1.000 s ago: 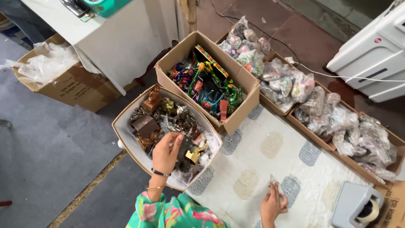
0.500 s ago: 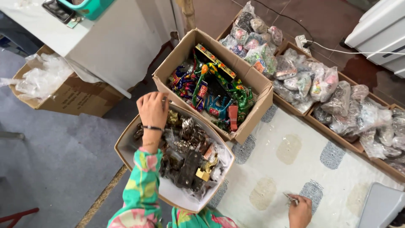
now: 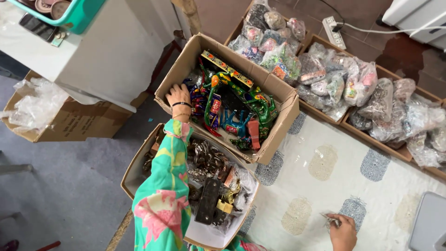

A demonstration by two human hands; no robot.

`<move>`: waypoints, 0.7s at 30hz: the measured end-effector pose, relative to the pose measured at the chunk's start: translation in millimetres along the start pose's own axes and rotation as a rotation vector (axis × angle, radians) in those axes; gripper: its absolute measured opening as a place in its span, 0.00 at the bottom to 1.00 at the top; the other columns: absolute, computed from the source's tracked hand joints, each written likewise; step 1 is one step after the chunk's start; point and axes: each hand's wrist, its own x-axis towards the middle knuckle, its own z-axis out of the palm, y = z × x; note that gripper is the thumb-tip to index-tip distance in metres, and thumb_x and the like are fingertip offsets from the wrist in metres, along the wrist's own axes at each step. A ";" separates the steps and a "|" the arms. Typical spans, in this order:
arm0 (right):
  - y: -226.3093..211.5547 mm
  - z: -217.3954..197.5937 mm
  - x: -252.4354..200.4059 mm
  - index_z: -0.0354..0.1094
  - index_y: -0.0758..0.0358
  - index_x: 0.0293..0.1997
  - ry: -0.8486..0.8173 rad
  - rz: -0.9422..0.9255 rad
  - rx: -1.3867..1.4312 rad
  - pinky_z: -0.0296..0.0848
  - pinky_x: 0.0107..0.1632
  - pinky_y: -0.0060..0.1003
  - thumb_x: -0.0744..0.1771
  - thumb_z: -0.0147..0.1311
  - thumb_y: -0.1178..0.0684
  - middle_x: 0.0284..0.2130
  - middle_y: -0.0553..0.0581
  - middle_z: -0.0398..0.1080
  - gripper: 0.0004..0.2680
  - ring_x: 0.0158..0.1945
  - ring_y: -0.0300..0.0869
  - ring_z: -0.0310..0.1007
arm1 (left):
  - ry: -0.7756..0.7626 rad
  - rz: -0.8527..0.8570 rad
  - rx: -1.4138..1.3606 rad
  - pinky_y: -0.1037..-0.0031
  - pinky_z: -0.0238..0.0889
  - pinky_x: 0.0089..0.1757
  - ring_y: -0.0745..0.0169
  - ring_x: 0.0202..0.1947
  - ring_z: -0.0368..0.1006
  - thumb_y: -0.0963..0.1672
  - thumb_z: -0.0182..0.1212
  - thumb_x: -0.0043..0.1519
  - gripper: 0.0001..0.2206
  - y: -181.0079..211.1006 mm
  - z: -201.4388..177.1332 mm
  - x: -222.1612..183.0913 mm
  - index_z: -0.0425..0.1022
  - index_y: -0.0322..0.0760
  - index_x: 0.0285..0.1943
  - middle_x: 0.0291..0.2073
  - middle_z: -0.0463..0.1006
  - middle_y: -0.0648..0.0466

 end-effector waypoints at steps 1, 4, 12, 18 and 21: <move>-3.6 -1.2 -2.6 0.81 0.40 0.43 0.004 0.011 0.002 0.75 0.52 0.43 0.64 0.62 0.55 0.50 0.47 0.72 0.08 0.49 0.45 0.77 | -0.056 -0.022 0.042 0.53 0.66 0.44 0.50 0.43 0.77 0.43 0.58 0.63 0.09 -2.9 7.6 4.3 0.73 0.43 0.51 0.44 0.77 0.49; -7.1 -1.2 -10.2 0.81 0.40 0.42 0.058 -0.016 -0.013 0.74 0.52 0.44 0.64 0.62 0.55 0.50 0.47 0.72 0.08 0.50 0.45 0.76 | -0.324 -0.002 -0.025 0.54 0.63 0.53 0.49 0.44 0.78 0.48 0.66 0.58 0.22 1.6 -83.7 8.3 0.66 0.38 0.58 0.45 0.79 0.48; -33.1 -12.2 -28.5 0.79 0.42 0.42 0.097 -0.003 -0.059 0.75 0.49 0.44 0.65 0.59 0.57 0.49 0.47 0.71 0.08 0.50 0.45 0.75 | -0.062 0.019 -0.623 0.55 0.67 0.45 0.41 0.38 0.77 0.51 0.74 0.55 0.33 41.9 -226.4 -16.1 0.62 0.30 0.61 0.42 0.79 0.42; -40.6 -19.3 -30.0 0.78 0.43 0.42 0.113 -0.012 -0.034 0.74 0.49 0.44 0.65 0.58 0.58 0.51 0.48 0.70 0.08 0.51 0.45 0.74 | -0.440 0.739 -0.426 0.60 0.71 0.44 0.51 0.44 0.78 0.51 0.72 0.55 0.09 121.7 -194.3 -83.5 0.83 0.49 0.38 0.39 0.81 0.52; -43.9 -23.0 -30.6 0.78 0.43 0.41 0.106 -0.003 -0.018 0.74 0.49 0.44 0.65 0.58 0.57 0.51 0.47 0.70 0.08 0.51 0.45 0.74 | -0.577 0.823 -0.219 0.61 0.71 0.41 0.51 0.40 0.81 0.51 0.72 0.53 0.11 153.6 -129.7 -113.7 0.83 0.45 0.37 0.36 0.83 0.51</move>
